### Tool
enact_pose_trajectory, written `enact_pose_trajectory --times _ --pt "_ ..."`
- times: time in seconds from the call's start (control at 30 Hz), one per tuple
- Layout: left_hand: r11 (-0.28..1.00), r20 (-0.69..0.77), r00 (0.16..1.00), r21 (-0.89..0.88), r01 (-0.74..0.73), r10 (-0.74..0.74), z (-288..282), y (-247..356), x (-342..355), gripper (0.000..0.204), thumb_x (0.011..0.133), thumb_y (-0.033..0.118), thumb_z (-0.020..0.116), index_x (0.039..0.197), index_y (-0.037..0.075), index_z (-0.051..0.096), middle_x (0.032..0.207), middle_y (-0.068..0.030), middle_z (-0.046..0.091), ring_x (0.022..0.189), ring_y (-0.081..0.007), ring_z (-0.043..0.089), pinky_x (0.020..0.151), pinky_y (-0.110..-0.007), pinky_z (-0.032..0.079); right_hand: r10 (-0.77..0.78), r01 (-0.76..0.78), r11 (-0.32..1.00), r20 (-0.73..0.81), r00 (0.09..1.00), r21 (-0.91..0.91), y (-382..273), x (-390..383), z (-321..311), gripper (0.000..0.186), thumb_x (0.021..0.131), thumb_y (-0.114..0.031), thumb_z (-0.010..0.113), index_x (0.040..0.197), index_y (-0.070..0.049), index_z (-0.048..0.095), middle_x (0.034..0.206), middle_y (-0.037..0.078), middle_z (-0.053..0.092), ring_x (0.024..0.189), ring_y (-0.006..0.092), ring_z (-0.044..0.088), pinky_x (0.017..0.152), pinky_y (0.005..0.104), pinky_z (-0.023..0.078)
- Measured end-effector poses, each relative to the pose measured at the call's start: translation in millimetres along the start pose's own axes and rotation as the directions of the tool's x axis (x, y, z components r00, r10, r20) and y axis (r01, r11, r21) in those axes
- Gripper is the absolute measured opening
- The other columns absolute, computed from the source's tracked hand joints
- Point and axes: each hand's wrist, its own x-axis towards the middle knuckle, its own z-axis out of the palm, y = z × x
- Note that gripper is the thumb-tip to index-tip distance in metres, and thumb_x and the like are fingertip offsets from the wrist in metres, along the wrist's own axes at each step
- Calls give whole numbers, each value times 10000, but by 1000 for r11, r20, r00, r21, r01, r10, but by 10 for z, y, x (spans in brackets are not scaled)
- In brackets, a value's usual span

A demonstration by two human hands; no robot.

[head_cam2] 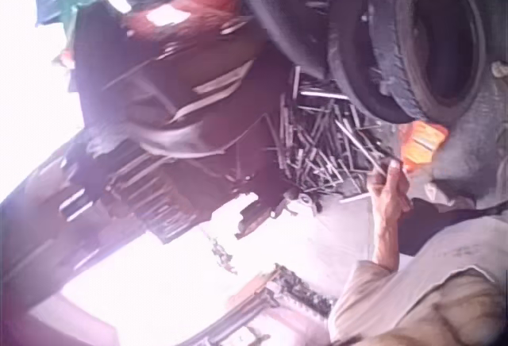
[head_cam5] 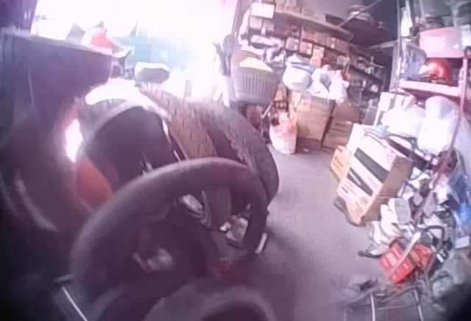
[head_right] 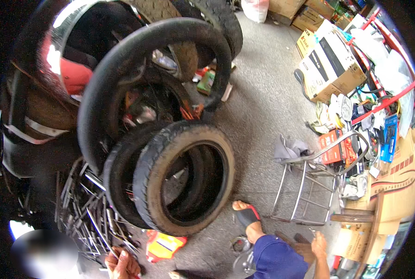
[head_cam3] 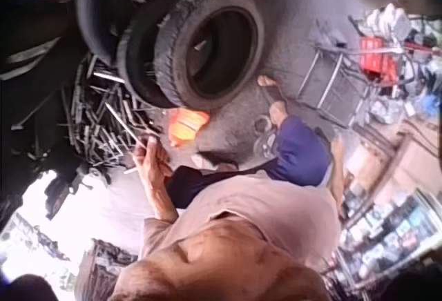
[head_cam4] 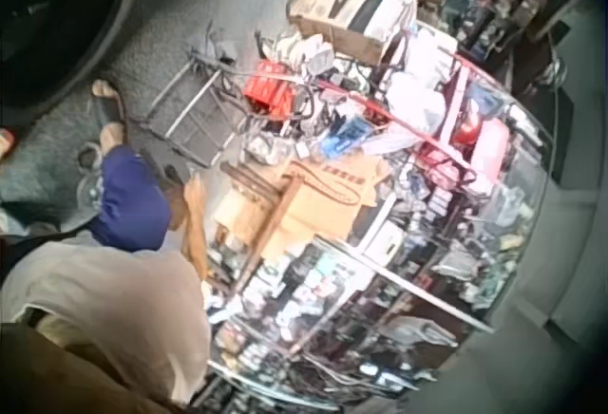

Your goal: The person sits on a low stool in a cluttered workshop and uses a wrench and a metal rod to work on a silver mechanical part, likely a brake drum or hub. They manipulate the part on the floor, applying force with the tools to adjust or disassemble it.

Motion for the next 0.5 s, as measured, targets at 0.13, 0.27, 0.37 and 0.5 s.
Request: enact_pose_trajectory --times 0.13,0.27,0.37,0.5 --pt "994 -75 993 -54 91 -95 -33 -35 -71 180 949 119 533 781 81 482 564 35 367 437 -51 312 401 -199 272 -377 511 852 545 749 -113 -1104 379 1046 280 849 -225 500 1019 -17 578 1005 255 592 976 415 538 873 447 416" --pt "945 -108 975 -286 156 -193 -20 11 -405 126 957 109 513 856 48 468 594 23 336 487 -61 302 414 -193 285 -364 917 175 889 -277 358 -2118 635 2286 242 827 -226 541 948 -20 576 932 241 586 898 407 536 807 452 416" --pt "916 -87 965 -345 204 -248 -58 -2 -552 141 945 142 538 921 32 451 603 9 352 498 -86 325 424 -221 312 -168 369 163 394 -904 915 -2238 967 2628 222 810 -227 572 895 -22 574 877 230 581 839 401 534 758 455 416" --pt "852 -84 909 -393 347 -409 -247 -153 -808 163 929 152 566 946 35 454 640 -13 393 519 -89 354 463 -218 332 -93 -7 365 30 -995 931 -1999 1224 2731 215 802 -230 593 855 -23 574 837 221 579 796 395 534 721 458 416"
